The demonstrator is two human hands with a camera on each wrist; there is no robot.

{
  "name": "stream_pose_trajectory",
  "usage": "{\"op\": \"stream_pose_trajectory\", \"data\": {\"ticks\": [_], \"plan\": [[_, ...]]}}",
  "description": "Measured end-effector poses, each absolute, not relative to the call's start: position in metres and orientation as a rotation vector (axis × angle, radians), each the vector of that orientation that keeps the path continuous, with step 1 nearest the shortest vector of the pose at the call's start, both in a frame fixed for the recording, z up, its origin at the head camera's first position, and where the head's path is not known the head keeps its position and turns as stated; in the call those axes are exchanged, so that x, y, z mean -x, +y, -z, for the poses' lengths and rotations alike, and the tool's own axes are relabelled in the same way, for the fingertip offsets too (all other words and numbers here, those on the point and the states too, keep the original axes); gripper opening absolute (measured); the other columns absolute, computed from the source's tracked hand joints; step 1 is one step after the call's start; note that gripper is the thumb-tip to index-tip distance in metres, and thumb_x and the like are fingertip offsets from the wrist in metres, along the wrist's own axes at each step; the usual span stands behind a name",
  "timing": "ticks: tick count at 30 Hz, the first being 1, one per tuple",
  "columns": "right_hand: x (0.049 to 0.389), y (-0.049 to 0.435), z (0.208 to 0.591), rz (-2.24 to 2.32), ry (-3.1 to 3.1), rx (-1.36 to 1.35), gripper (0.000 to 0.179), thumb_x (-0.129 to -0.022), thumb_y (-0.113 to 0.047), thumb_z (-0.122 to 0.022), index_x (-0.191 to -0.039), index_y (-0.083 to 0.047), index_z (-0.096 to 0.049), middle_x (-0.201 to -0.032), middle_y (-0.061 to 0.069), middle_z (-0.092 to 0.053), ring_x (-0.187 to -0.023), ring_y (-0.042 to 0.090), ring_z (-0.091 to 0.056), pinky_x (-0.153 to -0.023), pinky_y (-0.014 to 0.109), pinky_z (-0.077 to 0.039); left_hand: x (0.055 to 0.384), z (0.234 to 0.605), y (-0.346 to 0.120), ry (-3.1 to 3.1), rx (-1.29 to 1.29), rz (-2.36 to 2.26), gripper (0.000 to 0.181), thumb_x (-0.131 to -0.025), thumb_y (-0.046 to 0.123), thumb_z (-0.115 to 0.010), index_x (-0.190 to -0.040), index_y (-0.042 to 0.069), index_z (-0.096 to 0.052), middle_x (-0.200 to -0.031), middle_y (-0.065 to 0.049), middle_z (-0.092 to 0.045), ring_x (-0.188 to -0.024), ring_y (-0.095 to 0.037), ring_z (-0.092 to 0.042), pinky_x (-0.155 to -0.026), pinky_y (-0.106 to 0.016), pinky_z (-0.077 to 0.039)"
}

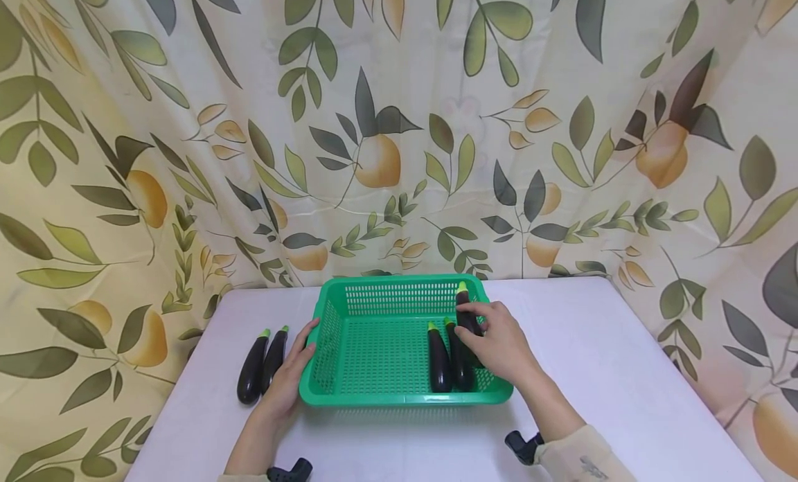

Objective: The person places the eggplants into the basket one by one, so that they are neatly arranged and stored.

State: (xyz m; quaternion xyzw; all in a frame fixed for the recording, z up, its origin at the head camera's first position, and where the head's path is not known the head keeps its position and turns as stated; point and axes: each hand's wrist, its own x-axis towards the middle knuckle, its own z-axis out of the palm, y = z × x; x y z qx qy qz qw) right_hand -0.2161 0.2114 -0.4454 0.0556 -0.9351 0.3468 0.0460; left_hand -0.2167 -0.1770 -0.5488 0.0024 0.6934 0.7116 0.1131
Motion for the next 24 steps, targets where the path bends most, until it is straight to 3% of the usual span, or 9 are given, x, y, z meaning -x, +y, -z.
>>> {"op": "stream_pose_trajectory", "data": {"ticks": [5,24], "plan": [[0.218,0.203,0.45,-1.084,-2.845,-0.196,0.041,-0.097,-0.026,-0.073,-0.136,-0.014,-0.066,-0.12,0.019,-0.059,-0.1,0.03,-0.059,-0.064,0.031,-0.057,0.217,0.549,-0.178,2.038,-0.022,-2.085,0.046,-0.106,0.057,-0.045,-0.151,0.06,-0.035,-0.175,0.008,-0.006,-0.162,-0.029,0.006,-0.123,-0.073,0.003],[0.216,0.179,0.466,-1.134,-2.85,-0.193,0.042,-0.096,-0.03,-0.075,-0.135,-0.015,-0.067,-0.126,0.019,-0.059,-0.098,0.026,-0.06,-0.065,0.029,-0.053,0.217,0.55,-0.177,2.04,-0.024,-2.087,0.045,-0.107,0.056,-0.045,-0.151,0.06,-0.035,-0.174,0.008,-0.007,-0.162,-0.029,0.005,-0.122,-0.073,0.004]]}}
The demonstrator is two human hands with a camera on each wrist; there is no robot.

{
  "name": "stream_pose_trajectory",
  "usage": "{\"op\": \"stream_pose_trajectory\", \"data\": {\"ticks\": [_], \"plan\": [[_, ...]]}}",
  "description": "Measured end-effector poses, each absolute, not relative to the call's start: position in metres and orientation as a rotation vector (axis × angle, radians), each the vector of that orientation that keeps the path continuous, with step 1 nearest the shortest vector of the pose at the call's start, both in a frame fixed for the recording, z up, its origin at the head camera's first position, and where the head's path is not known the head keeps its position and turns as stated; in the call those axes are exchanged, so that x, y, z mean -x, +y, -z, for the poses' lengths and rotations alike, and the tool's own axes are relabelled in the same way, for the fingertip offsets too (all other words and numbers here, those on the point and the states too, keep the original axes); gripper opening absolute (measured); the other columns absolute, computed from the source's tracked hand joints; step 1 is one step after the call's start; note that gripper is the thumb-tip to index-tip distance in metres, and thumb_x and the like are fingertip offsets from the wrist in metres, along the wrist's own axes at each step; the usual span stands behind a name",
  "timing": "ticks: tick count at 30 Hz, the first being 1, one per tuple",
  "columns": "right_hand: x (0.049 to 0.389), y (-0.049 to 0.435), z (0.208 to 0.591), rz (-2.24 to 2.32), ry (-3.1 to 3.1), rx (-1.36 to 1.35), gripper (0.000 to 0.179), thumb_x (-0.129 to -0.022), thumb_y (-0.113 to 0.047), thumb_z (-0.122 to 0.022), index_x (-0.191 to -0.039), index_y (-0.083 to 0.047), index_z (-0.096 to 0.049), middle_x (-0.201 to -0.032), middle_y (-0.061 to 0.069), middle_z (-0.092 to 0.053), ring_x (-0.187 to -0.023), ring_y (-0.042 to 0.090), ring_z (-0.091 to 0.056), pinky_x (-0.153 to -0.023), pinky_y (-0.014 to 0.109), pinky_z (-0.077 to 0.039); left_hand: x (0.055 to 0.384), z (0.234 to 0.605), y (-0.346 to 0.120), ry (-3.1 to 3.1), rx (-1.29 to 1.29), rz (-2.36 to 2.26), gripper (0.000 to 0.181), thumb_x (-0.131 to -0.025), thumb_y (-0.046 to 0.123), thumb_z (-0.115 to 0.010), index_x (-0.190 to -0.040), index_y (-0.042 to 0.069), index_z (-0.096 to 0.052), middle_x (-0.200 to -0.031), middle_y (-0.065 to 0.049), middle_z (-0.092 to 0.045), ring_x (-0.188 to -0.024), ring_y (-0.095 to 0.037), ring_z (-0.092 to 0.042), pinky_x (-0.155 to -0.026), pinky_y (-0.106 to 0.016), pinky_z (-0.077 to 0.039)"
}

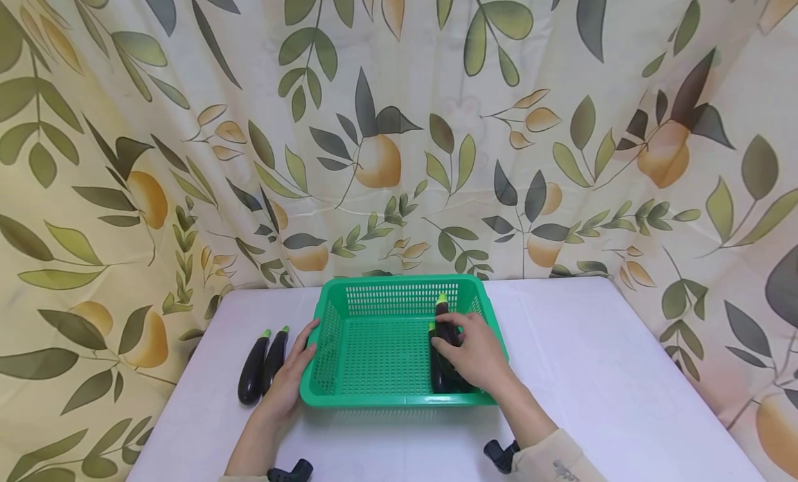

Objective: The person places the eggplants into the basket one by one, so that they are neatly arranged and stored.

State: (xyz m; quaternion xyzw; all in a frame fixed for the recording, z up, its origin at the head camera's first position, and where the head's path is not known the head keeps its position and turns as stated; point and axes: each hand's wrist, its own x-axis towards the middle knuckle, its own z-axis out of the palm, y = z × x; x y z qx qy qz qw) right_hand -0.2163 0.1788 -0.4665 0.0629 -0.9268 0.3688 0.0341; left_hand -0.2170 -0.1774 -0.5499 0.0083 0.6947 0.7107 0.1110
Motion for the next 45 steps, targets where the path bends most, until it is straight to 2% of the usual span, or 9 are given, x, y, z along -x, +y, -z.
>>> {"op": "stream_pose_trajectory", "data": {"ticks": [4,8,19,29,38,45], "plan": [[0.216,0.174,0.467,-1.144,-2.85,-0.193,0.043,-0.095,-0.031,-0.076,-0.134,-0.015,-0.068,-0.127,0.019,-0.059,-0.094,0.024,-0.062,-0.065,0.03,-0.056,0.217,0.55,-0.178,2.054,-0.02,-2.079,0.045,-0.107,0.056,-0.044,-0.151,0.06,-0.034,-0.175,0.007,-0.006,-0.162,-0.03,0.007,-0.122,-0.074,0.005],[0.215,0.17,0.467,-1.143,-2.865,-0.188,0.044,-0.094,-0.033,-0.078,-0.134,-0.017,-0.068,-0.12,0.017,-0.059,-0.093,0.023,-0.063,-0.065,0.031,-0.056,0.217,0.55,-0.178,2.053,-0.02,-2.078,0.045,-0.107,0.057,-0.044,-0.151,0.061,-0.034,-0.175,0.007,-0.005,-0.162,-0.03,0.008,-0.122,-0.074,0.005],[0.216,0.16,0.47,-1.104,-2.873,-0.226,0.045,-0.09,-0.035,-0.081,-0.13,-0.017,-0.07,-0.112,0.012,-0.061,-0.096,0.023,-0.064,-0.07,0.032,-0.052,0.216,0.548,-0.177,2.034,-0.016,-2.079,0.046,-0.106,0.057,-0.045,-0.151,0.06,-0.034,-0.174,0.007,-0.008,-0.162,-0.03,0.002,-0.122,-0.074,0.002],[0.218,0.152,0.474,-1.117,-2.892,-0.207,0.045,-0.09,-0.035,-0.082,-0.129,-0.017,-0.071,-0.113,0.013,-0.062,-0.093,0.02,-0.064,-0.069,0.03,-0.053,0.216,0.548,-0.177,2.029,-0.022,-2.088,0.046,-0.106,0.056,-0.045,-0.151,0.059,-0.034,-0.174,0.007,-0.008,-0.162,-0.029,0.002,-0.123,-0.073,0.002],[0.219,0.144,0.478,-1.105,-2.927,-0.194,0.046,-0.089,-0.033,-0.083,-0.13,-0.017,-0.071,-0.11,0.012,-0.06,-0.09,0.019,-0.061,-0.068,0.03,-0.048,0.217,0.549,-0.177,2.029,-0.018,-2.086,0.046,-0.106,0.056,-0.045,-0.151,0.059,-0.034,-0.174,0.007,-0.009,-0.162,-0.029,0.001,-0.123,-0.073,0.001],[0.22,0.14,0.479,-1.105,-2.948,-0.193,0.049,-0.087,-0.03,-0.084,-0.132,-0.016,-0.07,-0.117,0.015,-0.059,-0.091,0.021,-0.061,-0.068,0.031,-0.051,0.217,0.549,-0.178,2.068,-0.016,-2.059,0.046,-0.106,0.057,-0.045,-0.151,0.06,-0.035,-0.174,0.006,-0.01,-0.162,-0.03,0.002,-0.122,-0.074,0.001]]}}
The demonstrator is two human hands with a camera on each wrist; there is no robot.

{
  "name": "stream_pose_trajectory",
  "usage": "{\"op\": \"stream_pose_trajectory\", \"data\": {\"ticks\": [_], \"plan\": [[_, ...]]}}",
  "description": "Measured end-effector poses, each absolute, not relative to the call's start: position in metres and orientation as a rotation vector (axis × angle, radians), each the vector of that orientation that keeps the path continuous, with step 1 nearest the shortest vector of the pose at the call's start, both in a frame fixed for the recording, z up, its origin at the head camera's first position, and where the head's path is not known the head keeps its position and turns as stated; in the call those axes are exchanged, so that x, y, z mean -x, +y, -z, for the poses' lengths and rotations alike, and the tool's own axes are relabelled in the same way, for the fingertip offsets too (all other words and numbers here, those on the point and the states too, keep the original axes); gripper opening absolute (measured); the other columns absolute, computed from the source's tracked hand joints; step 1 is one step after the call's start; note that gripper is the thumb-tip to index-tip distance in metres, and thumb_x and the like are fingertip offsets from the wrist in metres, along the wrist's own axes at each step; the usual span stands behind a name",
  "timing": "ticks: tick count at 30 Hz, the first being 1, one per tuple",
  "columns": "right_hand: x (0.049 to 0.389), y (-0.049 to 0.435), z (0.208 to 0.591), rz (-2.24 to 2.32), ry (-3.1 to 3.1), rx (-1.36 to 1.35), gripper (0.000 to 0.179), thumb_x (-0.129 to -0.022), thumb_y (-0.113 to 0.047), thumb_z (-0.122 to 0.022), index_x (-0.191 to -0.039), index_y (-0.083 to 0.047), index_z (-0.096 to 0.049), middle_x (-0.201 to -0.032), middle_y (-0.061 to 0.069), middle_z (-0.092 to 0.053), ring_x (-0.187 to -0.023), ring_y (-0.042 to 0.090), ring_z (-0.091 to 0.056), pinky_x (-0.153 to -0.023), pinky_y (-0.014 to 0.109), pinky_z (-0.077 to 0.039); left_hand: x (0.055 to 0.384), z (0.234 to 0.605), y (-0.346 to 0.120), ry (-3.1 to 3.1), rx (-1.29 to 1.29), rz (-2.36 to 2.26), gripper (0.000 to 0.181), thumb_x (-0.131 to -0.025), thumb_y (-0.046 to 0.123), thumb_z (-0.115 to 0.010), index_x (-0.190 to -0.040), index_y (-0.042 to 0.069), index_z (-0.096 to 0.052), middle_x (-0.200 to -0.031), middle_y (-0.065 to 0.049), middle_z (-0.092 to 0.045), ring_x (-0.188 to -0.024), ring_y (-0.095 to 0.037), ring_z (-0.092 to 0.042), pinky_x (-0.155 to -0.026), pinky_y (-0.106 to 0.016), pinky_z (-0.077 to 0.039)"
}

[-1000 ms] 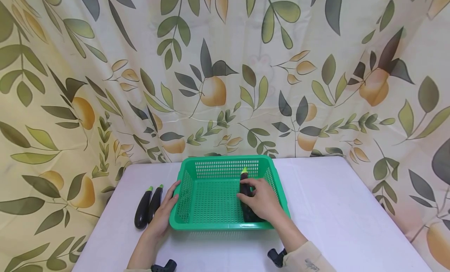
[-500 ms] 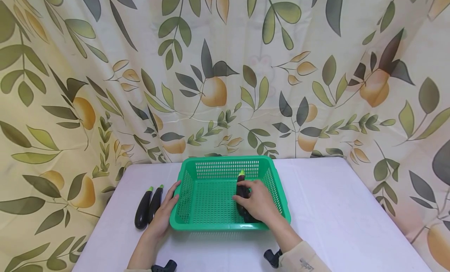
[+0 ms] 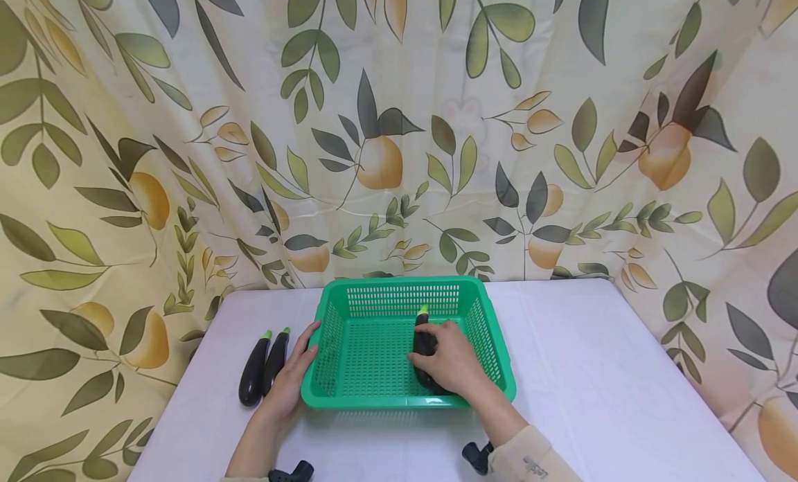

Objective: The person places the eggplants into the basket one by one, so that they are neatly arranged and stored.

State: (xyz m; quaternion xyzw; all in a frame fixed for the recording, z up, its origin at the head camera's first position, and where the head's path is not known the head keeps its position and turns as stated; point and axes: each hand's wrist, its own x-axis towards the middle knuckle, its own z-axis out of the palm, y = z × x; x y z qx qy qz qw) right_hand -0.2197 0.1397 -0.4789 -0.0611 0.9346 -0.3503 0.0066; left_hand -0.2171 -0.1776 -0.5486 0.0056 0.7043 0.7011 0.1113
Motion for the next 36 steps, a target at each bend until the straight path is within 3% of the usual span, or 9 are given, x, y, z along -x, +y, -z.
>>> {"op": "stream_pose_trajectory", "data": {"ticks": [10,17,24,36], "plan": [[0.221,0.133,0.481,1.041,2.93,0.229,0.051,-0.084,-0.027,-0.086,-0.131,-0.014,-0.07,-0.114,0.015,-0.058,-0.089,0.021,-0.059,-0.068,0.031,-0.049,0.217,0.547,-0.179,2.085,-0.046,-2.059,0.049,-0.108,0.055,-0.044,-0.155,0.054,-0.033,-0.175,0.003,-0.008,-0.162,-0.033,0.006,-0.121,-0.076,0.004],[0.222,0.127,0.482,0.98,2.943,0.228,0.053,-0.083,-0.028,-0.087,-0.13,-0.012,-0.07,-0.112,0.015,-0.059,-0.089,0.021,-0.056,-0.07,0.034,-0.049,0.217,0.547,-0.179,2.07,-0.04,-2.07,0.05,-0.107,0.055,-0.045,-0.155,0.053,-0.033,-0.175,0.004,-0.007,-0.162,-0.032,0.007,-0.121,-0.075,0.004],[0.225,0.123,0.487,0.898,2.968,0.222,0.052,-0.082,-0.03,-0.088,-0.128,-0.011,-0.072,-0.121,0.019,-0.06,-0.097,0.026,-0.057,-0.077,0.042,-0.053,0.217,0.547,-0.178,2.047,-0.021,-2.076,0.048,-0.105,0.058,-0.046,-0.152,0.058,-0.034,-0.175,0.007,-0.009,-0.163,-0.03,0.004,-0.122,-0.074,0.002],[0.229,0.117,0.491,0.801,2.981,0.239,0.054,-0.078,-0.028,-0.091,-0.125,-0.007,-0.073,-0.117,0.02,-0.06,-0.091,0.026,-0.057,-0.074,0.043,-0.053,0.217,0.547,-0.178,2.039,-0.034,-2.088,0.05,-0.106,0.057,-0.045,-0.154,0.056,-0.032,-0.175,0.003,-0.007,-0.162,-0.033,0.005,-0.122,-0.074,0.002]]}}
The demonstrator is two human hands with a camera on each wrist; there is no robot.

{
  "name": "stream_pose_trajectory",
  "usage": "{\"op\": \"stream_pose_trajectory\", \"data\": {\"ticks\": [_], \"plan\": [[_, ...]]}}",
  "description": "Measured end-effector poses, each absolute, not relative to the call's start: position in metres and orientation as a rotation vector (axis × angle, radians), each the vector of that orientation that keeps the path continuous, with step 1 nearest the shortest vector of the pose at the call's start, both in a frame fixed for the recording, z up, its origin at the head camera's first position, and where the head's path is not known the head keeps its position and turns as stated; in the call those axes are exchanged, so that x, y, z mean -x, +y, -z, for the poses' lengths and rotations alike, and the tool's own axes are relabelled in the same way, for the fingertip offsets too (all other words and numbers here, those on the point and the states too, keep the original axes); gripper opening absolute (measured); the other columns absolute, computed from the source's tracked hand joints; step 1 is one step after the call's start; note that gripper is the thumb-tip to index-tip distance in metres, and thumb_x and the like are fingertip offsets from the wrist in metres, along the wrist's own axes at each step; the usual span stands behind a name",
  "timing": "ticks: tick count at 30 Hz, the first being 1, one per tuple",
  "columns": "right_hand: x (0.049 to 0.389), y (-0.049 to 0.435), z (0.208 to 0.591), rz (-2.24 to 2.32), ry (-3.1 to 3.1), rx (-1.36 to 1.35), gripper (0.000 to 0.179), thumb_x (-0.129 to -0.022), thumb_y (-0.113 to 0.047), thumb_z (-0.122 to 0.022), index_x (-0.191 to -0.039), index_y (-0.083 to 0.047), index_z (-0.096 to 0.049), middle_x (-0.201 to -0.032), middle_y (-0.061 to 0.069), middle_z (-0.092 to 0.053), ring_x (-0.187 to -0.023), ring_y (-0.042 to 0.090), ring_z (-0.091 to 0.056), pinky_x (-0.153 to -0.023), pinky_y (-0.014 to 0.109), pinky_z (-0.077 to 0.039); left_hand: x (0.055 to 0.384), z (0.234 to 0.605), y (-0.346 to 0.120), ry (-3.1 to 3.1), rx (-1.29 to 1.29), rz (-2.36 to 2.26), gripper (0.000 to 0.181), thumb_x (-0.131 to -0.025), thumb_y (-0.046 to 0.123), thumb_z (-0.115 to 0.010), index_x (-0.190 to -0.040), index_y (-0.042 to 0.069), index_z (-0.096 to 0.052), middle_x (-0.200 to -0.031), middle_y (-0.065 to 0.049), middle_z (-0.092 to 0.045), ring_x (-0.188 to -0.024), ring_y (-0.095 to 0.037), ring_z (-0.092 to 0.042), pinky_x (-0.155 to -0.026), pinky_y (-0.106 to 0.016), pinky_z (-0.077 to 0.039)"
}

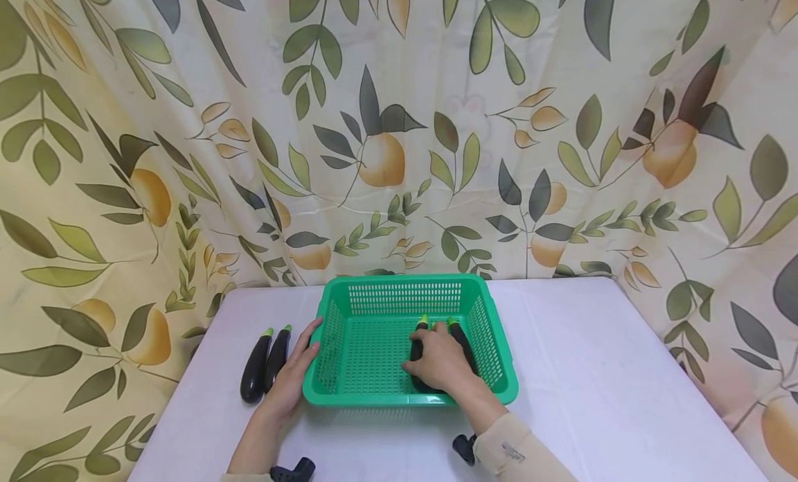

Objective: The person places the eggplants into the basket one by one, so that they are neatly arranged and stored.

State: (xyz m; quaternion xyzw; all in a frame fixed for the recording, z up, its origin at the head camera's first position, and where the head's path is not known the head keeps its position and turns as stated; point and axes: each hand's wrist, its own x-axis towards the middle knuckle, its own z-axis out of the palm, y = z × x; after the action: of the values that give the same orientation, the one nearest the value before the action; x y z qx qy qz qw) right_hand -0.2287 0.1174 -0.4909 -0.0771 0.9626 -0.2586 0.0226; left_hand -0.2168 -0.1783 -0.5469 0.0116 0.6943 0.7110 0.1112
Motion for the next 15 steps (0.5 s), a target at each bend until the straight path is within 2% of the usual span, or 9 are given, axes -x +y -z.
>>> {"op": "stream_pose_trajectory", "data": {"ticks": [6,15], "plan": [[0.2316,0.1144,0.4942,0.724,2.99,0.233,0.055,-0.078,-0.03,-0.091,-0.125,-0.008,-0.073,-0.116,0.02,-0.059,-0.09,0.025,-0.056,-0.076,0.044,-0.054,0.2174,0.548,-0.1786,2.033,-0.03,-2.089,0.049,-0.106,0.057,-0.046,-0.153,0.057,-0.033,-0.175,0.004,-0.007,-0.162,-0.032,0.004,-0.122,-0.074,0.002],[0.2325,0.1099,0.4963,0.62,3.008,0.249,0.057,-0.079,-0.033,-0.09,-0.127,-0.006,-0.072,-0.114,0.019,-0.058,-0.084,0.026,-0.056,-0.073,0.043,-0.054,0.2174,0.5479,-0.1775,2.038,-0.02,-2.078,0.045,-0.108,0.053,-0.044,-0.151,0.059,-0.034,-0.174,0.007,-0.008,-0.162,-0.029,0.004,-0.123,-0.073,0.001]]}}
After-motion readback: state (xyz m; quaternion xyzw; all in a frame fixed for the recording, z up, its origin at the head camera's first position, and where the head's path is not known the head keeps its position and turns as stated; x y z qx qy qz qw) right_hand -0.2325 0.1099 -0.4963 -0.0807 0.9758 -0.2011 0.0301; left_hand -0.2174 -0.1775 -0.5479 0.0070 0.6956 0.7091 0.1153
